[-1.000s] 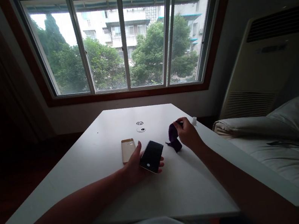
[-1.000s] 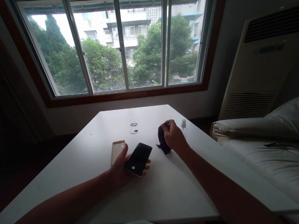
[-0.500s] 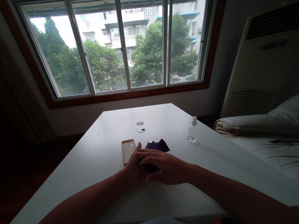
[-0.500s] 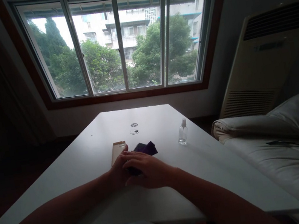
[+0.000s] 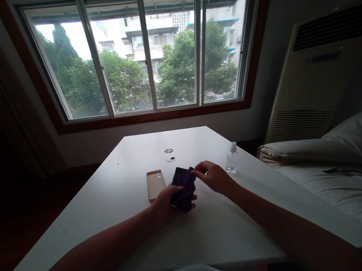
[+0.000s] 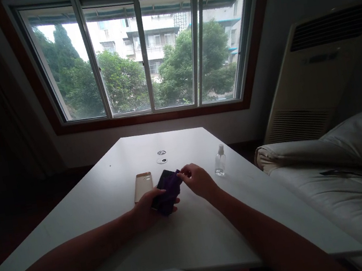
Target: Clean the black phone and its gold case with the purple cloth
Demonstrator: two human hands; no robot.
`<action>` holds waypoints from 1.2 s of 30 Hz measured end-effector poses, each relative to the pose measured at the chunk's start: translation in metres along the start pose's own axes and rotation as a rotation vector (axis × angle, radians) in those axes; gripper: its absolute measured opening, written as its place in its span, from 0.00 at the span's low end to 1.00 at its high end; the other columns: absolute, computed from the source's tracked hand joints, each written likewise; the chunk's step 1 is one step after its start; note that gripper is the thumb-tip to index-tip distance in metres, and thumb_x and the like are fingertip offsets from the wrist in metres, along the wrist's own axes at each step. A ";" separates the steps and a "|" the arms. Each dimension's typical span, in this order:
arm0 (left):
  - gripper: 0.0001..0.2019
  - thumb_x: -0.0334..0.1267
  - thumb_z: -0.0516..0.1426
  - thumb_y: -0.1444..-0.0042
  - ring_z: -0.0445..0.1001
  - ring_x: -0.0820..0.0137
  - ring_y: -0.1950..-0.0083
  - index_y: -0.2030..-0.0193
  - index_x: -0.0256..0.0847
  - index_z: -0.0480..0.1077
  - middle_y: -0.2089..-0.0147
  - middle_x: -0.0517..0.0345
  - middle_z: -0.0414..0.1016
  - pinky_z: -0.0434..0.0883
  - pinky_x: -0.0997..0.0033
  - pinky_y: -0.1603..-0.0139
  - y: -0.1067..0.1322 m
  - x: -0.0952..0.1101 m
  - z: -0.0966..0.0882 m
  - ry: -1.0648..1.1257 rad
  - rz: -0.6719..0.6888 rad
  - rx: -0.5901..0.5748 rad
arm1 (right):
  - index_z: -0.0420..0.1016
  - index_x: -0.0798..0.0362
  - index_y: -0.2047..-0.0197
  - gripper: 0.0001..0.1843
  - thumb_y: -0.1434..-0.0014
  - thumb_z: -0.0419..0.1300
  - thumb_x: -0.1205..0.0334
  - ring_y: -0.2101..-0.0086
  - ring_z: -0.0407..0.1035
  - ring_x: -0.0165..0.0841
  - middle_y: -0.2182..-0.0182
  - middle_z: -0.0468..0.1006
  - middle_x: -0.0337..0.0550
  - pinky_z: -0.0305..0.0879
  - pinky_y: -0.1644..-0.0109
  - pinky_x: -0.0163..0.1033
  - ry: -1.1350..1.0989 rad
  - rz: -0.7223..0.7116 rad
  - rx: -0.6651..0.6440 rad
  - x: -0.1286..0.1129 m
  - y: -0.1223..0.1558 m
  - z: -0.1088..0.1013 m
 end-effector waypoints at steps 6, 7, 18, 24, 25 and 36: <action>0.22 0.37 0.57 0.41 0.77 0.49 0.50 0.41 0.32 0.66 0.48 0.35 0.75 0.74 0.50 0.51 -0.003 -0.002 0.008 0.040 -0.029 -0.025 | 0.83 0.49 0.57 0.09 0.39 0.63 0.61 0.54 0.69 0.41 0.55 0.75 0.48 0.69 0.49 0.49 0.090 -0.304 0.043 -0.047 0.016 0.006; 0.22 0.39 0.56 0.40 0.77 0.50 0.50 0.41 0.31 0.67 0.49 0.35 0.75 0.74 0.50 0.51 -0.003 -0.003 0.009 0.047 -0.035 -0.027 | 0.83 0.48 0.57 0.09 0.39 0.62 0.63 0.53 0.69 0.41 0.54 0.75 0.48 0.68 0.48 0.50 0.109 -0.338 0.056 -0.051 0.019 0.006; 0.26 0.55 0.57 0.38 0.79 0.57 0.61 0.41 0.39 0.68 0.53 0.43 0.77 0.77 0.49 0.58 -0.003 0.000 0.014 0.041 -0.048 -0.009 | 0.83 0.46 0.54 0.13 0.40 0.65 0.53 0.54 0.69 0.42 0.57 0.76 0.48 0.66 0.46 0.52 0.077 -0.436 0.000 -0.083 0.033 0.010; 0.23 0.53 0.56 0.36 0.79 0.61 0.59 0.47 0.33 0.72 0.57 0.44 0.79 0.75 0.67 0.62 -0.001 0.005 0.023 0.100 -0.050 0.013 | 0.82 0.47 0.54 0.10 0.37 0.61 0.63 0.53 0.71 0.39 0.55 0.79 0.46 0.65 0.44 0.49 -0.028 -0.604 -0.109 -0.108 0.046 0.017; 0.23 0.53 0.56 0.36 0.79 0.60 0.57 0.48 0.33 0.72 0.56 0.43 0.79 0.75 0.68 0.61 0.000 0.006 0.023 0.104 -0.057 0.018 | 0.81 0.48 0.53 0.10 0.36 0.61 0.61 0.53 0.71 0.38 0.54 0.79 0.45 0.66 0.44 0.48 -0.048 -0.632 -0.161 -0.113 0.050 0.019; 0.10 0.38 0.60 0.43 0.76 0.65 0.69 0.61 0.31 0.72 0.68 0.49 0.76 0.74 0.67 0.65 -0.008 -0.002 -0.010 0.104 -0.103 0.210 | 0.80 0.50 0.59 0.15 0.30 0.54 0.53 0.60 0.73 0.35 0.57 0.80 0.45 0.68 0.52 0.42 0.022 -0.496 -0.146 -0.099 0.042 0.017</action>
Point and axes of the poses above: each hand's wrist, its own y-axis away from the middle knuckle, its own z-axis out of the palm, x = y × z, the point moved 9 cm from there along -y, towards the middle knuckle
